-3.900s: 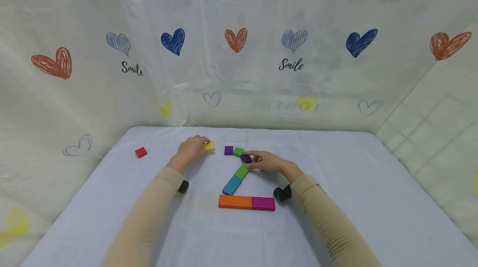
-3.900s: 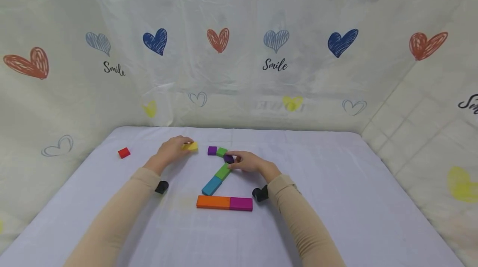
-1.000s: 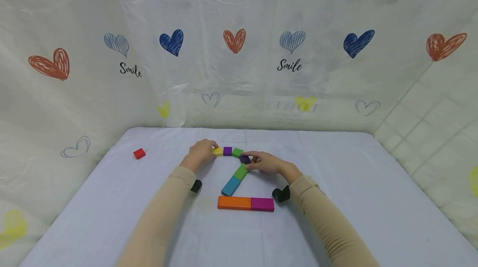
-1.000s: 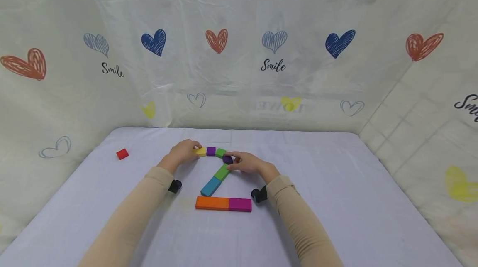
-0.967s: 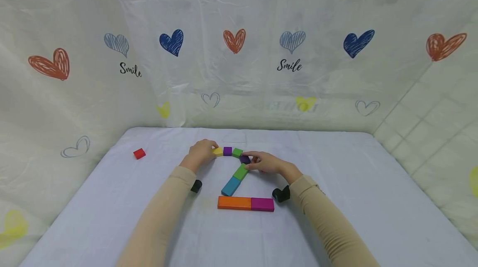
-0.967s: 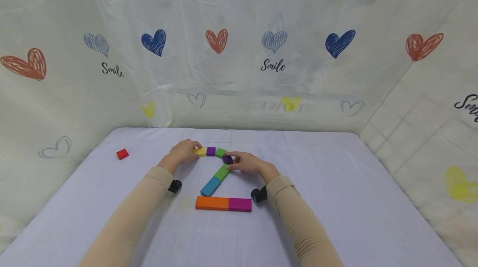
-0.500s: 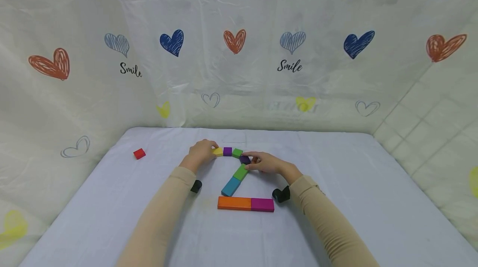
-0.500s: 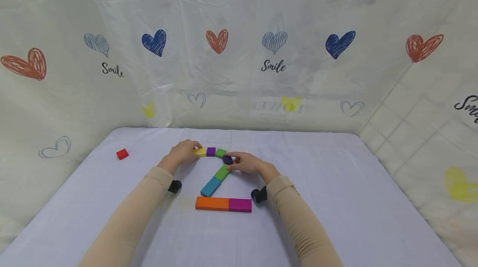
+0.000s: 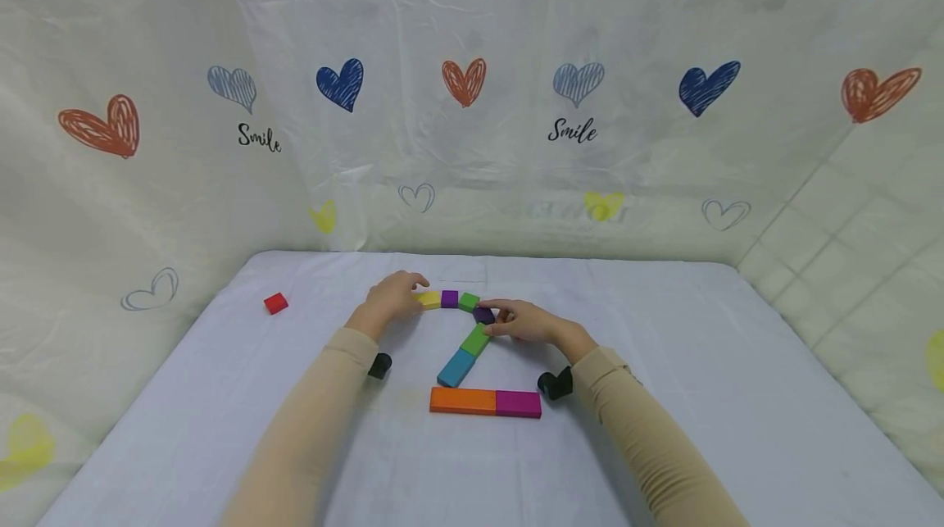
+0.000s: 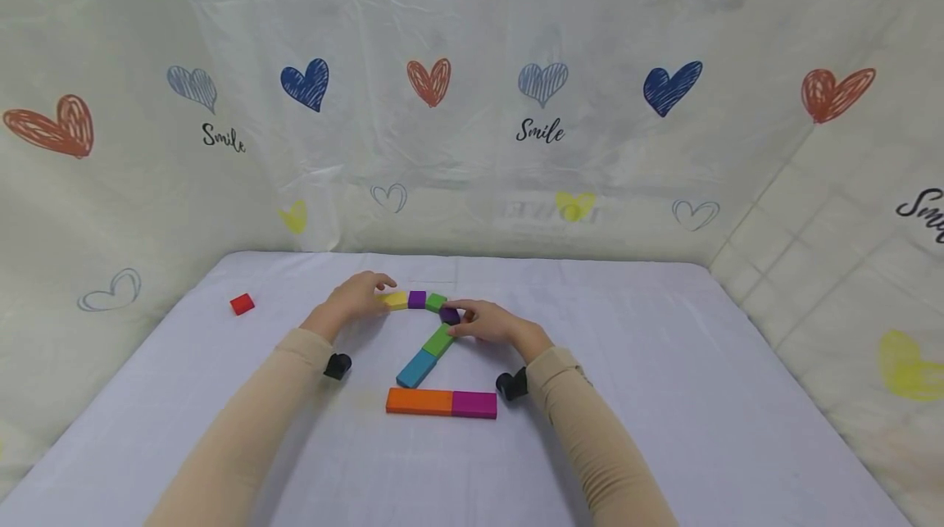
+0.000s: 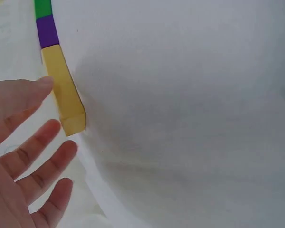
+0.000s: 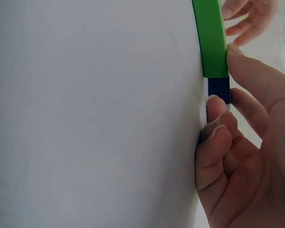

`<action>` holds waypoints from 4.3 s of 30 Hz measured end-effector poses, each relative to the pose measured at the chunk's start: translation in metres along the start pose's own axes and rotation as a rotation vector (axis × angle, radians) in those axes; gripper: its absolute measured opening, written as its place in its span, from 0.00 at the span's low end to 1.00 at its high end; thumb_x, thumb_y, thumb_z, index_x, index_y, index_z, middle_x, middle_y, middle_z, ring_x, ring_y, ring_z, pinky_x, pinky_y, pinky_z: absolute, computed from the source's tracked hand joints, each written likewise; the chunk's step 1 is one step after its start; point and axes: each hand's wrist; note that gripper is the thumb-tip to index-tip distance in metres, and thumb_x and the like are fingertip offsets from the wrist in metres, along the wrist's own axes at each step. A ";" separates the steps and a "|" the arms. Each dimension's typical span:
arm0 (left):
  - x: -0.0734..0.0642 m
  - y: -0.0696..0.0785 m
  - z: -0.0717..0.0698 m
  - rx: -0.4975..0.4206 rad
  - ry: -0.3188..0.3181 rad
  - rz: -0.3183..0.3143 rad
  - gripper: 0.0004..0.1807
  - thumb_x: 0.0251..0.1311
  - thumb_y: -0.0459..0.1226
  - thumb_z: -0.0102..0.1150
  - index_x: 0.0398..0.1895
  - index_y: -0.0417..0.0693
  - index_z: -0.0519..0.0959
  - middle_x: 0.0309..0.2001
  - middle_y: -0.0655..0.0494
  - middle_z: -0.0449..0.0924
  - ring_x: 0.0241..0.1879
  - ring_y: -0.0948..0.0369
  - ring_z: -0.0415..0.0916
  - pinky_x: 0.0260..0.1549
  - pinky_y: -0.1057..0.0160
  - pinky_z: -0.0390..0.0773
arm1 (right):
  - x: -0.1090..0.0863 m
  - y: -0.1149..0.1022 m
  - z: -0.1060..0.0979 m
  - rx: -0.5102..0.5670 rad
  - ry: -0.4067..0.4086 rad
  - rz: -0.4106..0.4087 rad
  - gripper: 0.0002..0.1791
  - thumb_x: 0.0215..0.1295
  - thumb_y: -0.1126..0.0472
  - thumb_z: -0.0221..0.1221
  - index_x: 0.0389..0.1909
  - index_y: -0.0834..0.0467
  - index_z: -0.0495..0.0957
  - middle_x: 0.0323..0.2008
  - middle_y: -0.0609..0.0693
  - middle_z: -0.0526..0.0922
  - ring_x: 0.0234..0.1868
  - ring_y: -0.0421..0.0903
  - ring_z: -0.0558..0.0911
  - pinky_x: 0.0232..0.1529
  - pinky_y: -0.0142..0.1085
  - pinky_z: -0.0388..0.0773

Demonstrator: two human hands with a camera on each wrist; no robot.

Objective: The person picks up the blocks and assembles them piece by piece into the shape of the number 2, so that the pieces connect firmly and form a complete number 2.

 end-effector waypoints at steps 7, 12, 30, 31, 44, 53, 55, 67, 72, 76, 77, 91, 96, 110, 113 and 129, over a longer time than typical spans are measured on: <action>-0.004 -0.003 -0.006 -0.008 0.056 0.070 0.21 0.69 0.36 0.61 0.64 0.47 0.79 0.59 0.45 0.79 0.58 0.47 0.74 0.58 0.44 0.74 | 0.000 0.000 0.001 0.006 -0.003 0.002 0.34 0.73 0.49 0.63 0.76 0.51 0.66 0.45 0.51 0.77 0.37 0.46 0.74 0.38 0.36 0.71; -0.010 -0.007 -0.011 0.019 0.114 0.090 0.19 0.70 0.36 0.60 0.63 0.47 0.79 0.54 0.47 0.81 0.52 0.49 0.76 0.53 0.47 0.77 | 0.001 0.000 0.002 0.008 -0.010 -0.010 0.34 0.73 0.49 0.62 0.77 0.51 0.66 0.45 0.51 0.77 0.37 0.46 0.74 0.38 0.36 0.71; -0.040 -0.035 -0.029 -0.030 0.251 0.182 0.17 0.71 0.34 0.58 0.61 0.45 0.80 0.49 0.49 0.83 0.48 0.50 0.77 0.48 0.49 0.78 | -0.001 0.001 -0.002 -0.005 -0.009 -0.018 0.35 0.73 0.49 0.62 0.77 0.52 0.66 0.48 0.53 0.77 0.40 0.46 0.76 0.42 0.37 0.73; -0.042 -0.037 -0.031 -0.035 0.259 0.183 0.17 0.71 0.34 0.58 0.60 0.45 0.80 0.49 0.49 0.83 0.48 0.50 0.77 0.48 0.49 0.78 | -0.001 0.001 -0.002 -0.006 -0.010 -0.020 0.34 0.73 0.50 0.62 0.77 0.53 0.65 0.48 0.53 0.78 0.40 0.46 0.76 0.42 0.37 0.74; -0.059 -0.077 -0.054 -0.086 0.324 0.123 0.18 0.72 0.34 0.53 0.62 0.41 0.78 0.53 0.42 0.81 0.52 0.44 0.76 0.50 0.45 0.78 | -0.002 0.001 0.001 0.005 -0.012 -0.020 0.34 0.73 0.50 0.63 0.77 0.51 0.66 0.44 0.51 0.77 0.38 0.46 0.75 0.40 0.36 0.72; -0.068 -0.117 -0.070 -0.185 0.390 0.152 0.16 0.74 0.33 0.52 0.61 0.39 0.78 0.53 0.39 0.82 0.53 0.42 0.77 0.50 0.42 0.76 | -0.002 0.001 -0.001 0.001 -0.012 -0.024 0.34 0.73 0.50 0.62 0.76 0.53 0.66 0.45 0.52 0.77 0.39 0.47 0.75 0.41 0.37 0.73; -0.070 -0.125 -0.073 -0.183 0.388 0.157 0.16 0.74 0.33 0.53 0.61 0.39 0.78 0.53 0.38 0.82 0.54 0.42 0.77 0.50 0.41 0.75 | -0.002 0.001 -0.001 0.000 -0.014 -0.024 0.34 0.73 0.50 0.62 0.76 0.52 0.66 0.45 0.51 0.77 0.39 0.47 0.75 0.41 0.37 0.73; -0.087 -0.164 -0.085 -0.192 0.287 0.031 0.24 0.73 0.32 0.53 0.71 0.37 0.69 0.63 0.33 0.74 0.59 0.37 0.73 0.57 0.38 0.73 | -0.002 -0.001 0.001 -0.001 -0.013 -0.021 0.34 0.73 0.51 0.62 0.76 0.51 0.66 0.43 0.51 0.77 0.38 0.47 0.75 0.40 0.36 0.72; -0.089 -0.176 -0.084 -0.201 0.246 0.019 0.27 0.71 0.32 0.55 0.72 0.35 0.66 0.65 0.29 0.70 0.62 0.34 0.68 0.59 0.35 0.70 | -0.003 0.000 0.000 0.003 -0.008 -0.019 0.34 0.73 0.51 0.62 0.76 0.51 0.66 0.44 0.51 0.77 0.38 0.47 0.75 0.40 0.36 0.73; -0.090 -0.184 -0.082 -0.209 0.215 -0.007 0.29 0.69 0.32 0.56 0.72 0.34 0.65 0.66 0.27 0.67 0.62 0.32 0.65 0.58 0.35 0.70 | -0.003 0.002 0.000 0.004 -0.008 -0.018 0.33 0.73 0.51 0.62 0.76 0.52 0.66 0.44 0.51 0.77 0.37 0.47 0.75 0.39 0.36 0.73; -0.091 -0.186 -0.081 -0.209 0.207 -0.013 0.30 0.68 0.31 0.56 0.72 0.33 0.64 0.66 0.26 0.66 0.62 0.31 0.65 0.58 0.34 0.70 | -0.003 0.002 0.000 0.005 -0.008 -0.017 0.33 0.73 0.51 0.62 0.76 0.51 0.66 0.44 0.51 0.77 0.37 0.46 0.75 0.40 0.36 0.73; -0.087 -0.192 -0.080 -0.163 0.135 -0.188 0.33 0.66 0.32 0.52 0.74 0.31 0.59 0.68 0.22 0.59 0.66 0.28 0.58 0.63 0.30 0.62 | -0.002 -0.002 0.000 -0.006 -0.007 -0.003 0.34 0.73 0.50 0.62 0.77 0.50 0.66 0.46 0.51 0.77 0.39 0.46 0.76 0.42 0.37 0.73; -0.083 -0.194 -0.079 -0.139 0.156 -0.265 0.33 0.67 0.34 0.51 0.74 0.34 0.60 0.65 0.24 0.64 0.63 0.29 0.61 0.56 0.26 0.60 | -0.002 -0.005 -0.001 -0.007 -0.008 -0.005 0.34 0.73 0.49 0.62 0.77 0.50 0.66 0.46 0.51 0.77 0.39 0.46 0.75 0.41 0.37 0.73; -0.078 -0.192 -0.078 -0.116 0.179 -0.347 0.29 0.65 0.33 0.52 0.70 0.35 0.66 0.66 0.24 0.63 0.62 0.27 0.62 0.53 0.28 0.59 | -0.001 -0.006 0.001 -0.001 -0.013 -0.006 0.34 0.73 0.50 0.63 0.76 0.50 0.66 0.45 0.51 0.77 0.39 0.46 0.75 0.41 0.36 0.73; -0.079 -0.193 -0.077 -0.126 0.178 -0.348 0.28 0.65 0.33 0.53 0.69 0.35 0.67 0.66 0.24 0.63 0.63 0.27 0.61 0.54 0.27 0.59 | -0.001 -0.005 0.002 -0.007 -0.015 -0.011 0.34 0.73 0.50 0.63 0.76 0.51 0.66 0.44 0.51 0.77 0.39 0.46 0.75 0.41 0.37 0.73; -0.080 -0.190 -0.079 -0.142 0.160 -0.346 0.29 0.68 0.37 0.58 0.69 0.32 0.67 0.64 0.23 0.63 0.63 0.29 0.59 0.55 0.26 0.58 | -0.004 -0.006 0.003 -0.001 0.001 -0.007 0.34 0.73 0.50 0.63 0.76 0.50 0.66 0.44 0.51 0.77 0.39 0.46 0.76 0.41 0.37 0.73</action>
Point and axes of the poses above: each hand's wrist, its own x-axis towards the middle knuckle, its own z-axis out of the palm, y = z × x
